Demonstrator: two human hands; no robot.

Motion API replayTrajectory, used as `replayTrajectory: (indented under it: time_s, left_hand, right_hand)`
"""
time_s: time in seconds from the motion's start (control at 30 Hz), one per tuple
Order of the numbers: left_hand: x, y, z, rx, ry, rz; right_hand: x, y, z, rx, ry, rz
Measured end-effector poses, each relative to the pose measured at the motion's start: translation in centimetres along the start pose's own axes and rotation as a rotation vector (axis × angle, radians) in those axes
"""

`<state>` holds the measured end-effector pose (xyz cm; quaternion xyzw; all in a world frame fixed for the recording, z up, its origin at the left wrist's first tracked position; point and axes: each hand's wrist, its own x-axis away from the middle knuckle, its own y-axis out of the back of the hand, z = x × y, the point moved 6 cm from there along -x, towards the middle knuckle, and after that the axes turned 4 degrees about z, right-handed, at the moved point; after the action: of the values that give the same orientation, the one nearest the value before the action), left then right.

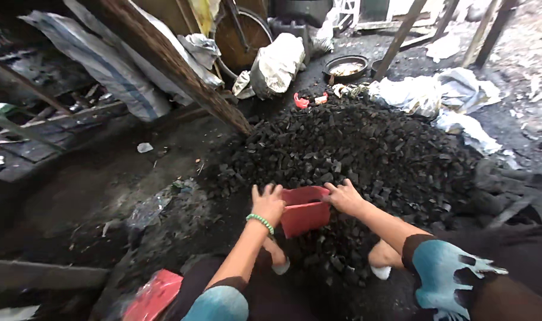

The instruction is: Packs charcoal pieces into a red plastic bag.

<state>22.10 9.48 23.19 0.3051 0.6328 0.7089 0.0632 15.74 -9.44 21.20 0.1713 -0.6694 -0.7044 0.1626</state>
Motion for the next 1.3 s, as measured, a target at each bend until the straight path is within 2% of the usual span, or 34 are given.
replayTrajectory:
  time_s: [0.03,0.1,0.13,0.2,0.33,0.37,0.43,0.5,0.53,0.6,0.7,0.77,0.83,0.9,0.93,1.03,1.1,1.2,1.3]
  left_hand:
    - [0.4,0.6,1.0,0.03,0.083,0.012]
    - [0.6,1.5,2.7,0.139,0.203,0.102]
    - [0.4,1.6,3.5,0.223,0.214,0.144]
    - [0.4,1.6,4.3,0.569,0.19,0.15]
    - [1.6,1.8,3.4,1.609,0.252,-0.108]
    - [1.6,2.0,3.1,1.771,0.273,-0.165]
    - [1.3,2.3,2.4,1.934,0.281,-0.248]
    - [0.6,1.6,1.5,1.937,0.25,-0.22]
    - [0.0,0.7,1.0,1.897,0.243,-0.168]
    - [-1.2,-1.7,0.2,1.756,0.262,-0.044]
    - [-2.6,-4.4,-0.3,1.258,0.211,0.167]
    - [-2.6,-4.5,-0.2,0.802,0.161,0.342]
    - [-2.4,-4.6,-0.1,0.559,0.197,0.476]
    - [-2.3,-5.1,0.1,0.638,0.232,0.536]
    - [-2.3,-5.2,0.3,0.75,0.242,0.508]
    - [-2.4,-4.5,0.4,1.238,0.207,0.211]
    - [-2.7,-3.5,0.1,1.463,0.186,0.066]
    - [-2.9,-3.1,-0.7,1.604,0.217,0.019]
    - [-3.0,-2.9,-1.4,1.672,0.276,0.02]
  right_hand:
    - [-1.2,-0.7,-1.2,-0.044,0.022,-0.051]
    - [-2.9,0.4,-2.0,-0.127,-0.051,0.03]
    - [-3.0,1.4,-2.1,-0.16,-0.075,-0.003]
    - [-2.4,3.0,-2.6,-0.212,-0.075,-0.115]
    - [-1.1,3.5,-5.1,-0.485,-0.01,-0.101]
    - [-0.8,3.3,-5.6,-0.539,0.019,-0.077]
    - [-0.3,2.6,-6.5,-0.621,0.077,-0.044]
    - [-0.2,1.3,-8.0,-0.777,0.072,-0.014]
    - [-0.2,0.3,-9.4,-0.9,0.009,-0.021]
    - [-0.2,-2.8,-13.4,-1.118,-0.256,-0.112]
    - [-0.2,-9.2,-20.1,-1.08,-0.772,-0.168]
    - [-0.7,-13.4,-22.2,-1.001,-0.951,-0.076]
    - [-1.9,-16.6,-22.4,-0.966,-1.032,0.003]
    - [-3.2,-18.0,-20.7,-0.902,-1.103,0.031]
    - [-3.8,-18.3,-19.7,-0.852,-1.136,0.029]
    - [-3.5,-19.1,-17.3,-0.69,-1.126,0.023]
    - [-2.3,-19.1,-16.4,-0.635,-1.016,0.056]
    - [-1.1,-19.3,-15.8,-0.598,-0.848,0.155]
    - [-1.2,-19.8,-17.4,-0.634,-0.857,0.193]
